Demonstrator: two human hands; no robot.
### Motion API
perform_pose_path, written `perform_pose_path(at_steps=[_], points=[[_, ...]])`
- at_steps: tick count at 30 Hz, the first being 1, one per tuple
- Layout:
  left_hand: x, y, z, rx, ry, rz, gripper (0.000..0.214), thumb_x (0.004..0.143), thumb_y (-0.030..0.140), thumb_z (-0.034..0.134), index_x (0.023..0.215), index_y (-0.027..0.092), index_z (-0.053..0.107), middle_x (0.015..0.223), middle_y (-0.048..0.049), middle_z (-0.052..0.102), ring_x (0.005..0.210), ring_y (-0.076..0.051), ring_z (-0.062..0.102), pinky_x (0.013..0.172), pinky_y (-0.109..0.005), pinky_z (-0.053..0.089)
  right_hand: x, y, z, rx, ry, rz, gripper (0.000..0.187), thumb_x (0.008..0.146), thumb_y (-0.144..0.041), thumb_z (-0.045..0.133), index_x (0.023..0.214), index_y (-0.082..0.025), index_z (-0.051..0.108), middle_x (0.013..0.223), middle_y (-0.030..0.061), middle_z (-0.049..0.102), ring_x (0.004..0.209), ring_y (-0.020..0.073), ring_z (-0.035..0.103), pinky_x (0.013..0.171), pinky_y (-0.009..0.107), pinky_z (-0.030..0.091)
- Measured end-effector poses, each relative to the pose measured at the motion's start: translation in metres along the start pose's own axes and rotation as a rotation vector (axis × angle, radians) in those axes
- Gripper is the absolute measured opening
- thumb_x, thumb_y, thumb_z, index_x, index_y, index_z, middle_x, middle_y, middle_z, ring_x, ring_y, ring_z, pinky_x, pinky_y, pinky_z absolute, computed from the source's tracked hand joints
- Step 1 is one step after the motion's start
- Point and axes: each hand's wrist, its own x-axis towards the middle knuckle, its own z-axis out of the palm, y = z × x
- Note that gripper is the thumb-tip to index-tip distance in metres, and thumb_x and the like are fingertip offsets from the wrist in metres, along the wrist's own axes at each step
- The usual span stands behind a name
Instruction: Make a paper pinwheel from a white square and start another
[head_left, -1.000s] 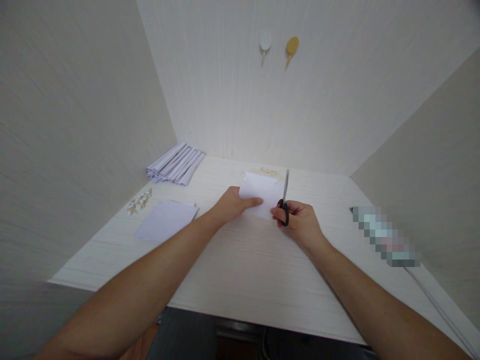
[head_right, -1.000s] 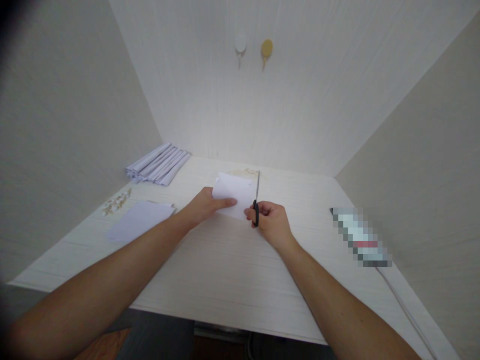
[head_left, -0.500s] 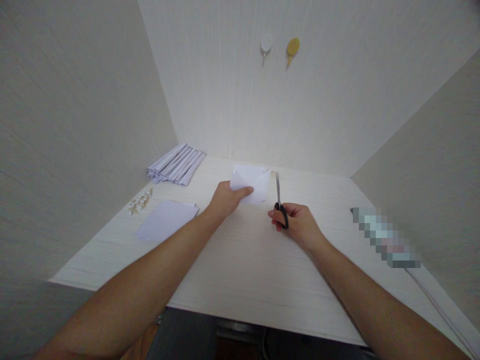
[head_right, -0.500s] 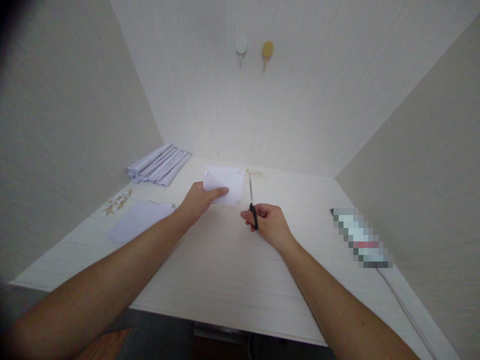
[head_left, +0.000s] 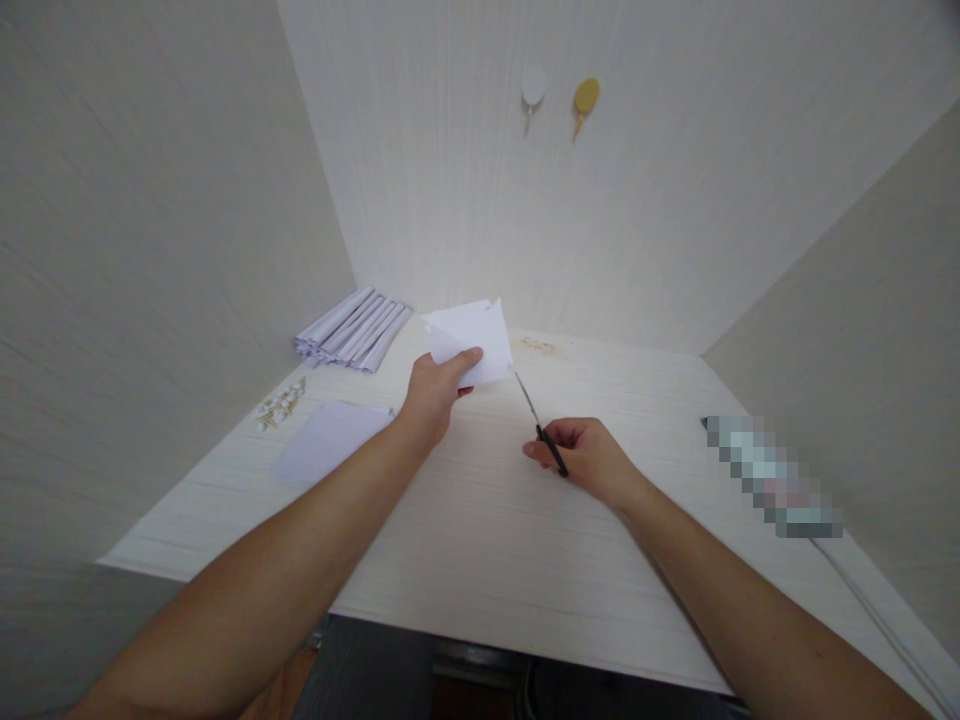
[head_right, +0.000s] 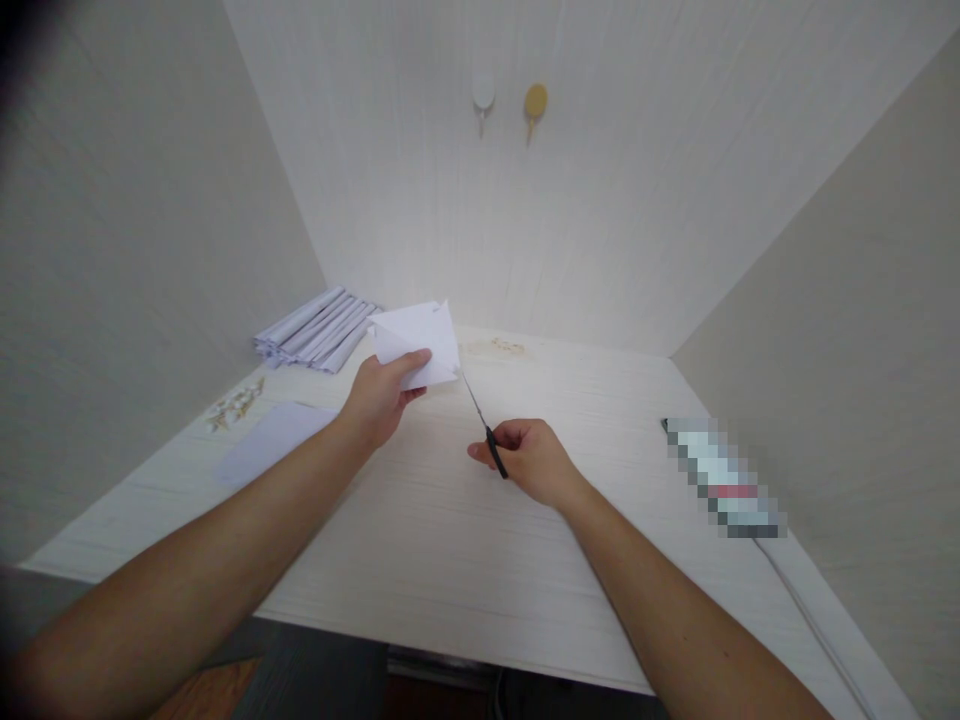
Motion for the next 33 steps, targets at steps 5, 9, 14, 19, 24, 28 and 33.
perform_pose_path(at_steps=[5, 9, 14, 19, 24, 28, 33], points=[[-0.0010, 0.0006, -0.0004, 0.017, -0.019, -0.015, 0.041, 0.061, 0.031, 0.083, 0.097, 0.016, 0.069, 0.107, -0.0129, 0.075, 0.084, -0.020, 0.068, 0.061, -0.026, 0.046, 0.0012, 0.0031, 0.0001, -0.031, 0.013, -0.018, 0.044, 0.066, -0.053, 0.082, 0.058, -0.019, 0.056, 0.052, -0.0054, 0.046, 0.048, 0.0084, 0.033, 0.045, 0.026, 0.021], [-0.0008, 0.0005, -0.0009, 0.055, -0.034, -0.023, 0.044, 0.061, 0.034, 0.082, 0.099, 0.017, 0.069, 0.111, -0.0138, 0.075, 0.089, -0.022, 0.069, 0.063, -0.027, 0.047, 0.0009, 0.0021, 0.0007, -0.040, 0.026, -0.023, 0.044, 0.065, -0.053, 0.083, 0.058, -0.019, 0.056, 0.052, -0.0052, 0.046, 0.048, 0.0087, 0.033, 0.045, 0.026, 0.021], [-0.0004, 0.0006, -0.0007, 0.071, -0.033, -0.029, 0.045, 0.061, 0.034, 0.082, 0.100, 0.016, 0.070, 0.114, -0.0150, 0.075, 0.089, -0.023, 0.069, 0.062, -0.026, 0.047, 0.0014, 0.0019, 0.0008, -0.047, 0.044, -0.014, 0.044, 0.064, -0.054, 0.083, 0.057, -0.019, 0.057, 0.051, -0.0049, 0.048, 0.047, 0.0088, 0.034, 0.044, 0.025, 0.022], [-0.0001, 0.0003, -0.0010, 0.090, -0.038, -0.025, 0.044, 0.062, 0.034, 0.082, 0.100, 0.015, 0.070, 0.112, -0.0152, 0.075, 0.090, -0.023, 0.069, 0.064, -0.027, 0.047, 0.0032, 0.0051, 0.0003, -0.053, 0.046, -0.021, 0.044, 0.065, -0.054, 0.083, 0.058, -0.019, 0.058, 0.051, -0.0048, 0.050, 0.046, 0.0088, 0.034, 0.044, 0.025, 0.022], [0.0000, -0.0005, -0.0016, 0.088, -0.038, -0.026, 0.044, 0.062, 0.034, 0.082, 0.100, 0.015, 0.070, 0.112, -0.0160, 0.075, 0.090, -0.023, 0.069, 0.064, -0.027, 0.047, 0.0046, 0.0082, 0.0003, -0.064, 0.053, -0.039, 0.045, 0.066, -0.055, 0.082, 0.058, -0.019, 0.058, 0.052, -0.0046, 0.050, 0.046, 0.0088, 0.035, 0.043, 0.025, 0.023], [0.0000, -0.0005, -0.0014, 0.090, -0.033, -0.025, 0.043, 0.062, 0.033, 0.082, 0.100, 0.015, 0.070, 0.111, -0.0155, 0.075, 0.090, -0.023, 0.069, 0.064, -0.027, 0.048, 0.0045, 0.0076, 0.0004, -0.067, 0.054, -0.041, 0.045, 0.066, -0.055, 0.083, 0.057, -0.019, 0.057, 0.051, -0.0050, 0.049, 0.046, 0.0086, 0.034, 0.043, 0.025, 0.022], [-0.0005, -0.0008, -0.0010, 0.095, -0.032, -0.020, 0.041, 0.063, 0.033, 0.082, 0.098, 0.015, 0.071, 0.109, -0.0151, 0.076, 0.089, -0.023, 0.069, 0.064, -0.028, 0.048, 0.0034, 0.0060, 0.0008, -0.066, 0.063, -0.038, 0.048, 0.065, -0.058, 0.082, 0.055, -0.019, 0.055, 0.051, -0.0049, 0.048, 0.046, 0.0085, 0.033, 0.042, 0.025, 0.021]])
